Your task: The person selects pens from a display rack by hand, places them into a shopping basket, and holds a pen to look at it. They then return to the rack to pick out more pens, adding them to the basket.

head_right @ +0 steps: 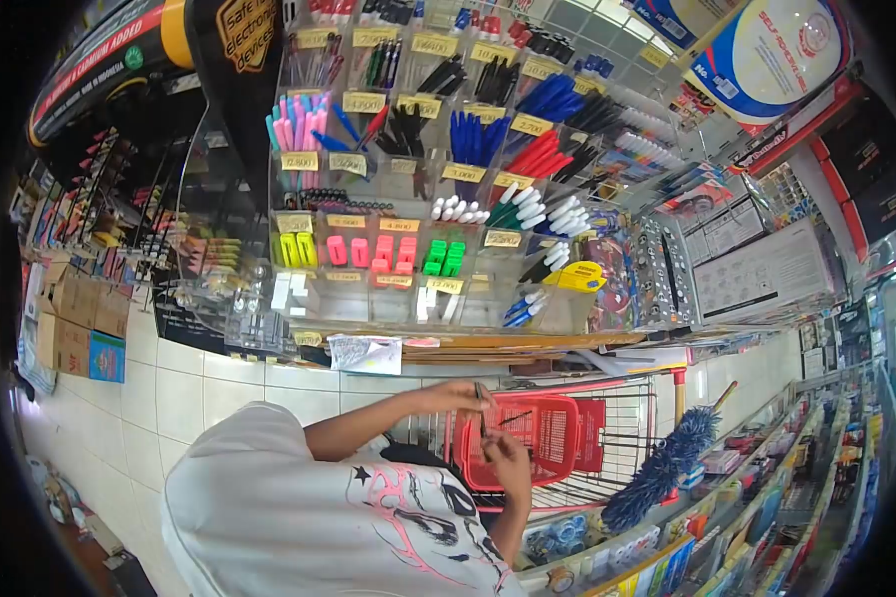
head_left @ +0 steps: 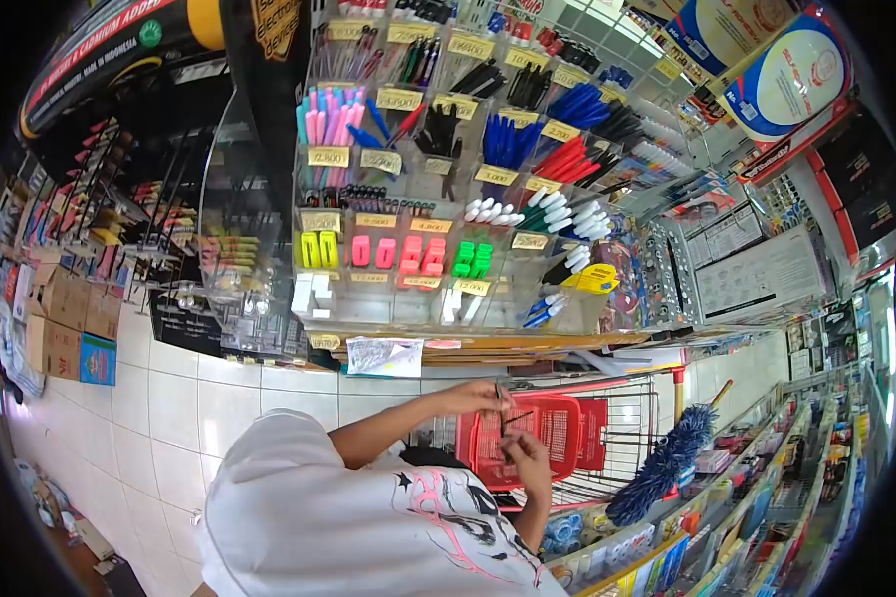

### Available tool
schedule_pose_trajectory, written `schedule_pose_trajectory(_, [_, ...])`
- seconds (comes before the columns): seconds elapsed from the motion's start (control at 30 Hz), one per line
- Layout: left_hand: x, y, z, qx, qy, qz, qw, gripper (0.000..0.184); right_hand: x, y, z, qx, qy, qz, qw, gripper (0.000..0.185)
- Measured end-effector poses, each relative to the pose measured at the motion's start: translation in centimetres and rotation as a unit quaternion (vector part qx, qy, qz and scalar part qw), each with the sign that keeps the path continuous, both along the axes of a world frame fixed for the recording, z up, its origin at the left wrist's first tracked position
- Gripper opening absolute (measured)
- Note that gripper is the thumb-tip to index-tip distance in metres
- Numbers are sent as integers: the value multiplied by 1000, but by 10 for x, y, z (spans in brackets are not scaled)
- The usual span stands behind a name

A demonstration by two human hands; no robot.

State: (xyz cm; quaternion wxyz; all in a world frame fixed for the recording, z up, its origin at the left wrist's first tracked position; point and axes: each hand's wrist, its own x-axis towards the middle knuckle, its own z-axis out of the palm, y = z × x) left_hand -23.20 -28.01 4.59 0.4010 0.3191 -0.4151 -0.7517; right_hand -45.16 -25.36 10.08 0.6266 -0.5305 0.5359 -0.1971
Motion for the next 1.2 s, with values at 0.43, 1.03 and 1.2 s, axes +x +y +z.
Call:
schedule_pose_trajectory(0.43, [58,45,156,-138,83,239,958,18,101,-47,186,-327,-298,-135,886,39])
schedule_pose_trajectory(1.03, [69,53,196,-188,90,293,933,12,125,-50,236,-399,-350,-90,843,33])
schedule_pose_trajectory(1.2, [72,57,196,-162,91,233,955,17,132,-55,238,-385,-350,-72,851,30])
